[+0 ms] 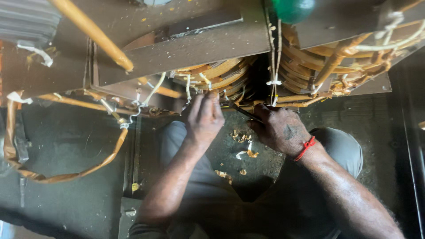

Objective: The person uses pliers to cut white cords attached to a large wooden or cardboard structure. The person repeatedly grips and snips the cords, removing them from the structure.

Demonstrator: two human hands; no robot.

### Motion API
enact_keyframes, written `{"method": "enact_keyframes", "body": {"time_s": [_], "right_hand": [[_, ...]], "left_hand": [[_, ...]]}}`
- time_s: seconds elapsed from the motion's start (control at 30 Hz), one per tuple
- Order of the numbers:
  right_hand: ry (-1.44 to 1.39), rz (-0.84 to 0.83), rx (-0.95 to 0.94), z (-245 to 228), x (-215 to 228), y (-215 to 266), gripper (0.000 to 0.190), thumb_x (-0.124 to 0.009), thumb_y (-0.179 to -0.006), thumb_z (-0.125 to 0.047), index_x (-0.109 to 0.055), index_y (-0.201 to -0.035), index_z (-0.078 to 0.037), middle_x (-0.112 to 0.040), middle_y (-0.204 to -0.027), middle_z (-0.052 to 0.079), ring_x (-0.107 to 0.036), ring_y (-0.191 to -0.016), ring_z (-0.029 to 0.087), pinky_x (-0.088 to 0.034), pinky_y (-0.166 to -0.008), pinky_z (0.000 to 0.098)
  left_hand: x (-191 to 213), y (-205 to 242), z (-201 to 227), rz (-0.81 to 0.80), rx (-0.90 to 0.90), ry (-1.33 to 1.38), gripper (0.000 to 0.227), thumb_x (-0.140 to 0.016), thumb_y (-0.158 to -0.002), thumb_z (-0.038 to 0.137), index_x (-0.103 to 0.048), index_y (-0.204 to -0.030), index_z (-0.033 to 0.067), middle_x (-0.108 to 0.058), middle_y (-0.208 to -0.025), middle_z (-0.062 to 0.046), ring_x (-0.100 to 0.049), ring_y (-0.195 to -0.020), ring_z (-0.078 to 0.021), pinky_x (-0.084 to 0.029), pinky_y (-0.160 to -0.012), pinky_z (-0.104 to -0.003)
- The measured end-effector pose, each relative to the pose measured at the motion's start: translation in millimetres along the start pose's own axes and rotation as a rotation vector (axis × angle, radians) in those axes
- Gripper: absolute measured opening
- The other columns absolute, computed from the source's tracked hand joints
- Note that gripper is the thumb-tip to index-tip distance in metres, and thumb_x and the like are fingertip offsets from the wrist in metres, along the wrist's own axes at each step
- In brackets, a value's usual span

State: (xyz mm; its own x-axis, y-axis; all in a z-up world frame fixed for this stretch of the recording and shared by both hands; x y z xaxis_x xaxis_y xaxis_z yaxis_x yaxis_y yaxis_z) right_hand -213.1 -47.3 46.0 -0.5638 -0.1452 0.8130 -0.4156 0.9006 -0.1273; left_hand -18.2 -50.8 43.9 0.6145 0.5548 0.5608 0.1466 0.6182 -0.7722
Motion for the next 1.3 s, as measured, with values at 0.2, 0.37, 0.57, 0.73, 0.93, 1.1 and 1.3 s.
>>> {"method": "enact_keyframes", "body": {"time_s": [0.2, 0.37, 0.57, 0.73, 0.93, 1.1, 1.3], "right_hand": [[0.046, 0.081, 0.094, -18, 0, 7, 0.027, -0.072, -0.088, -0.031, -0.067, -0.102, -0.008, -0.070, -0.080, 0.020, -0.069, -0.072, 0.042, -0.055, -0.060, 0.0527], [0.088, -0.045, -0.070, -10, -4, 16, 0.028, -0.071, -0.089, -0.031, -0.067, -0.104, -0.008, -0.071, -0.078, 0.019, -0.069, -0.073, 0.042, -0.056, -0.064, 0.0525], [0.067, 0.036, 0.057, -38, -2, 14, 0.027, -0.072, -0.087, -0.030, -0.066, -0.097, -0.006, -0.071, -0.080, 0.019, -0.070, -0.072, 0.041, -0.056, -0.060, 0.0519], [0.098, -0.021, -0.009, -34, -13, 12, 0.027, -0.072, -0.090, -0.032, -0.068, -0.099, -0.007, -0.071, -0.079, 0.018, -0.070, -0.072, 0.039, -0.056, -0.061, 0.0506], [0.134, -0.006, -0.004, -36, -12, 10, 0.030, -0.072, -0.089, -0.032, -0.068, -0.106, -0.007, -0.071, -0.079, 0.019, -0.070, -0.073, 0.042, -0.055, -0.062, 0.0524], [0.148, -0.038, -0.036, -30, -17, 9, 0.030, -0.070, -0.090, -0.033, -0.068, -0.106, -0.009, -0.071, -0.080, 0.020, -0.070, -0.073, 0.042, -0.056, -0.061, 0.0527], [0.139, -0.072, -0.051, -31, -27, 2, 0.031, -0.069, -0.092, -0.036, -0.067, -0.108, -0.010, -0.071, -0.077, 0.019, -0.070, -0.073, 0.041, -0.056, -0.063, 0.0528]], "left_hand": [[-27, 34, -17, -0.096, 0.375, 0.303, 0.032, -0.073, -0.100, 0.004, -0.068, -0.132, 0.0033, -0.073, -0.109, -0.012, -0.074, -0.091, -0.0181, -0.065, -0.073, -0.029], [-41, 54, -40, 0.122, 1.169, 1.364, 0.037, -0.068, -0.094, 0.034, -0.073, -0.115, 0.0032, -0.075, -0.093, -0.010, -0.066, -0.061, -0.0129, -0.055, -0.052, -0.026], [-33, 32, -34, 0.217, 1.112, 1.470, 0.023, -0.080, -0.093, 0.021, -0.072, -0.102, 0.0021, -0.074, -0.086, -0.009, -0.067, -0.066, -0.0136, -0.056, -0.055, -0.028], [-20, 34, -43, 0.389, 0.981, 1.185, 0.016, -0.074, -0.092, 0.019, -0.071, -0.100, 0.0059, -0.076, -0.080, -0.010, -0.071, -0.058, -0.0168, -0.056, -0.043, -0.031], [-35, 33, -46, 0.504, 1.115, 1.440, 0.008, -0.069, -0.098, 0.013, -0.070, -0.100, 0.0058, -0.072, -0.080, -0.009, -0.068, -0.060, -0.0165, -0.055, -0.047, -0.029], [-27, 39, -41, 0.412, 1.141, 1.996, 0.019, -0.066, -0.083, 0.001, -0.072, -0.100, 0.0021, -0.073, -0.092, -0.012, -0.065, -0.075, -0.0182, -0.055, -0.061, -0.031], [-48, 35, -54, 0.445, 1.291, 2.111, 0.016, -0.078, -0.087, 0.006, -0.073, -0.101, 0.0046, -0.066, -0.091, -0.007, -0.062, -0.083, -0.0178, -0.054, -0.068, -0.031]]}}
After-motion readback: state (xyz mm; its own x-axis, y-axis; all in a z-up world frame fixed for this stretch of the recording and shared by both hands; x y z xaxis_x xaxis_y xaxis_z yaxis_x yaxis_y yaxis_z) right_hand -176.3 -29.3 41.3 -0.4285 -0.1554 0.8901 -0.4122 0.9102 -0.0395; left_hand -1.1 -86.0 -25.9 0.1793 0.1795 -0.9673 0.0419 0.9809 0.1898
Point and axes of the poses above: each hand's wrist, its own y-axis away from the middle knuckle, its own x-axis out of the back of the hand, z = x × y, the point moved 8 cm from there along -y, towards the middle knuckle
